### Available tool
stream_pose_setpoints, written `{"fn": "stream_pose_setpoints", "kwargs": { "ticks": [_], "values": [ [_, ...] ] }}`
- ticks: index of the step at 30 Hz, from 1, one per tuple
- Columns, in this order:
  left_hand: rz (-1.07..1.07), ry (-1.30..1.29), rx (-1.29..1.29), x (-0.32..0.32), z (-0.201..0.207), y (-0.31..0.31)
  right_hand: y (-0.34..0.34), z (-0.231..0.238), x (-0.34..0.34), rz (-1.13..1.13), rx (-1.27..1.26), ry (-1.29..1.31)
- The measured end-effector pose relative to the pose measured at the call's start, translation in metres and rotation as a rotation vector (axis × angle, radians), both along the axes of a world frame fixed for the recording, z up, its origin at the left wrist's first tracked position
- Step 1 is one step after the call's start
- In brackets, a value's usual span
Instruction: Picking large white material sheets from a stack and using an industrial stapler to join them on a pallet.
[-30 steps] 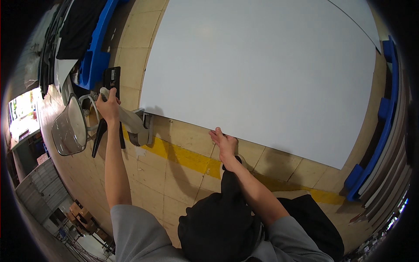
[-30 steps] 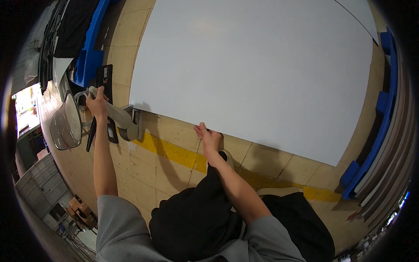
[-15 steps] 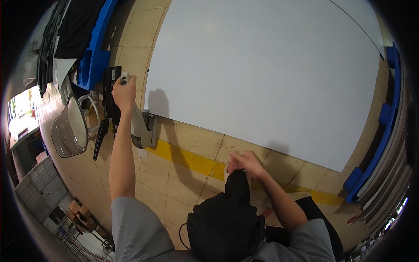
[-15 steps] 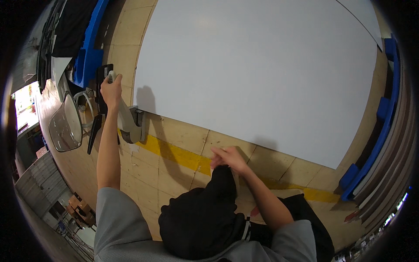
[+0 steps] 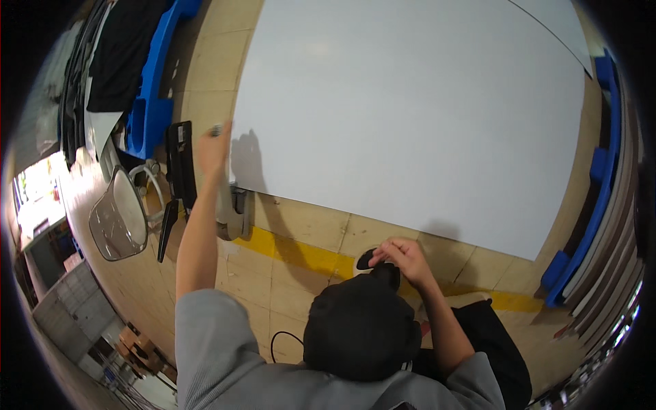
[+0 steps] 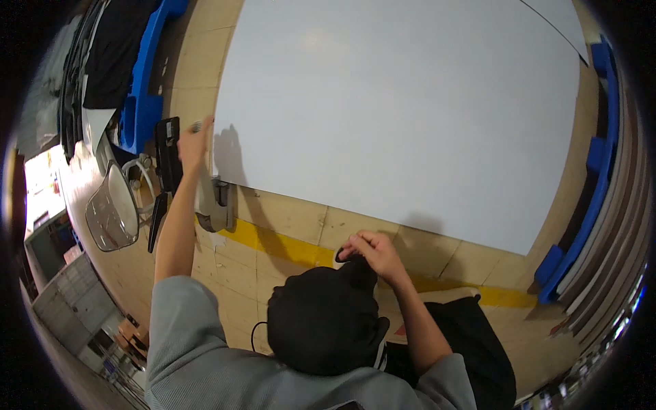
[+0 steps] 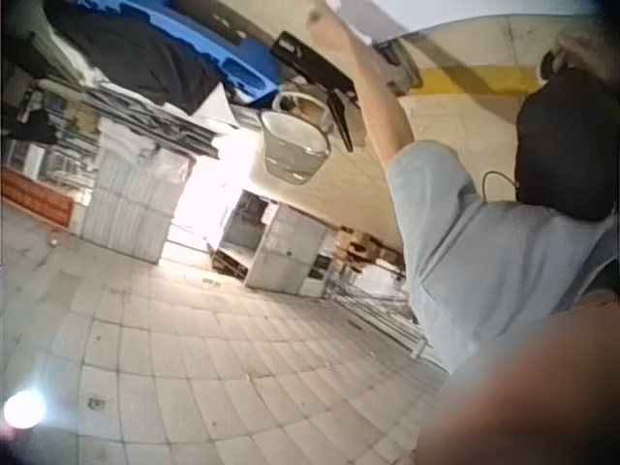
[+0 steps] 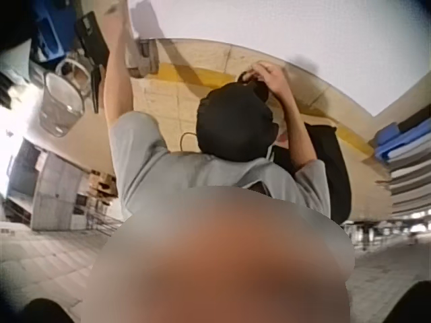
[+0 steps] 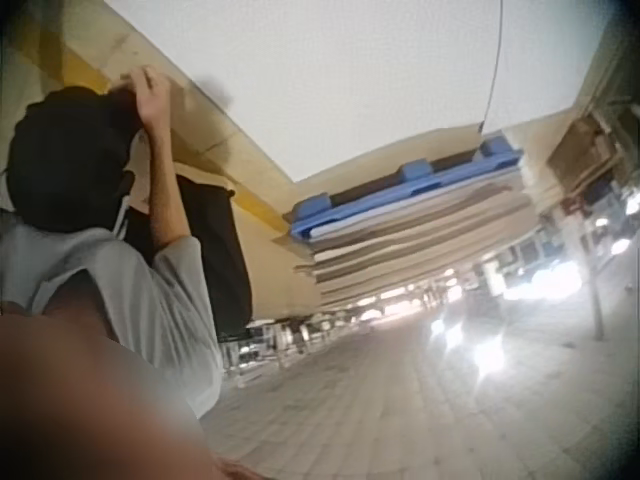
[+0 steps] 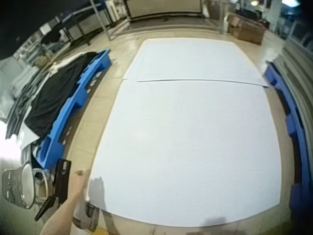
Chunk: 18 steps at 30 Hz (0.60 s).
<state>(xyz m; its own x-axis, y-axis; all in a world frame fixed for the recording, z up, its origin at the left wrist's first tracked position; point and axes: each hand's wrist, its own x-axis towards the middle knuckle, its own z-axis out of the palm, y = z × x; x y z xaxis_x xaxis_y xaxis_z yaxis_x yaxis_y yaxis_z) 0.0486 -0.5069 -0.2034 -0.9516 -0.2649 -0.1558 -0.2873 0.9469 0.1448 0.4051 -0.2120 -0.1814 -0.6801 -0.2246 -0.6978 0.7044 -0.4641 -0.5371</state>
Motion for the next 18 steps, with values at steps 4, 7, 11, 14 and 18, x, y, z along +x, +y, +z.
{"fn": "stream_pose_setpoints", "kwargs": {
  "ticks": [4,7,11,14,18],
  "values": [
    [0.060,0.339,0.720,0.062,0.074,-0.037,0.071,-0.003,0.028,-0.233,0.208,-0.017],
    [0.140,0.436,0.648,0.108,0.098,-0.100,0.102,-0.004,0.037,-0.369,0.117,-0.010],
    [0.142,0.434,0.294,0.195,0.104,-0.160,0.058,0.013,0.017,0.002,0.268,0.219],
    [-0.037,0.441,0.241,0.243,0.113,-0.073,0.002,0.040,0.003,0.446,0.263,0.457],
    [-0.193,0.623,0.493,0.255,0.231,0.050,-0.070,0.094,-0.037,0.167,0.533,1.356]
  ]
}}
